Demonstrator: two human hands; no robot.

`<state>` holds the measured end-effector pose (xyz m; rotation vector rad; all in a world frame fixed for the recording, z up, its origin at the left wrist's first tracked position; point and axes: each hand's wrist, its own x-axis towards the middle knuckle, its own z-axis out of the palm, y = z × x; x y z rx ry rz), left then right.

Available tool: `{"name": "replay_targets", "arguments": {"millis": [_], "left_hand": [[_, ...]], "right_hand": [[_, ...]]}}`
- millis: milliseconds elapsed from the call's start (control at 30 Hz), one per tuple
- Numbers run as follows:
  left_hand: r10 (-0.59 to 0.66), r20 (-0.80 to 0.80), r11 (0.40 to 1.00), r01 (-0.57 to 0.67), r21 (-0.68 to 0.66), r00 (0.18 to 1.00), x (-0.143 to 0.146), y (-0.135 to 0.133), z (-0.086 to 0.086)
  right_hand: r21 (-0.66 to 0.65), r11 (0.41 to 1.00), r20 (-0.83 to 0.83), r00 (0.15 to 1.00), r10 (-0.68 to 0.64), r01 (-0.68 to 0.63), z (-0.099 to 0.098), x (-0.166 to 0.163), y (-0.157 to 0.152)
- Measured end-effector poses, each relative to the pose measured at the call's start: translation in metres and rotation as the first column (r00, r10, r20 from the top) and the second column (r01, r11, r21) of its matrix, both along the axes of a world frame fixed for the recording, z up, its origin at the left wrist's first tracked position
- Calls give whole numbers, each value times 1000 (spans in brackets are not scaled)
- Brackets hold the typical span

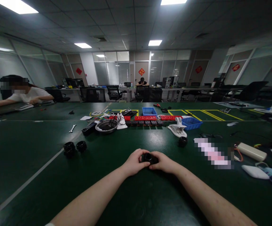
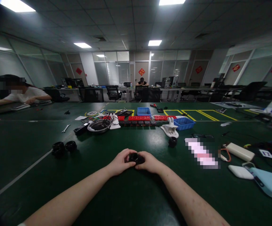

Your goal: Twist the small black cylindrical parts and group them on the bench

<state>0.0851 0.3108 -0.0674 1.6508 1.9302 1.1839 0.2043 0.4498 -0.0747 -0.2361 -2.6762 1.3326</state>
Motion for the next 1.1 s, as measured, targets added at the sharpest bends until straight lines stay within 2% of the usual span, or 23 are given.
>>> {"name": "replay_targets", "arguments": {"millis": [167, 400, 500, 600, 700, 800, 900, 1000, 1100], "left_hand": [[-28, 18, 999, 28, -14, 999, -4, 1, -1], [-7, -15, 1000, 7, 2, 1000, -2, 1, -2], [30, -33, 999, -31, -17, 999, 1, 1, -2], [61, -51, 998, -62, -23, 997, 5, 1, -3], [119, -52, 993, -120, -19, 992, 12, 1, -3], [211, -60, 977, -211, 5, 976, 19, 1, -3], [258, -85, 966, -257, 28, 962, 22, 1, -3], [220, -103, 975, -220, 17, 970, 19, 1, -2], [120, -114, 992, -123, -15, 986, 11, 1, 0]], "right_hand": [[-21, 1000, 5, 1000, 18, -18, 5, 1, 0], [3, 1000, 22, 1000, 1, -1, 5, 0, -1], [40, 999, 38, 999, -33, 31, 5, 0, -2], [133, 986, 35, 994, -104, 98, 1, -1, -5], [277, 935, 22, 972, -235, 220, -4, -4, -13], [430, 838, -2, 929, -371, 336, -6, -7, -24], [504, 780, -20, 908, -418, 371, -5, -8, -31], [466, 816, -28, 928, -372, 341, -5, -7, -27], [334, 917, -62, 976, -207, 216, -7, -4, -15]]}}
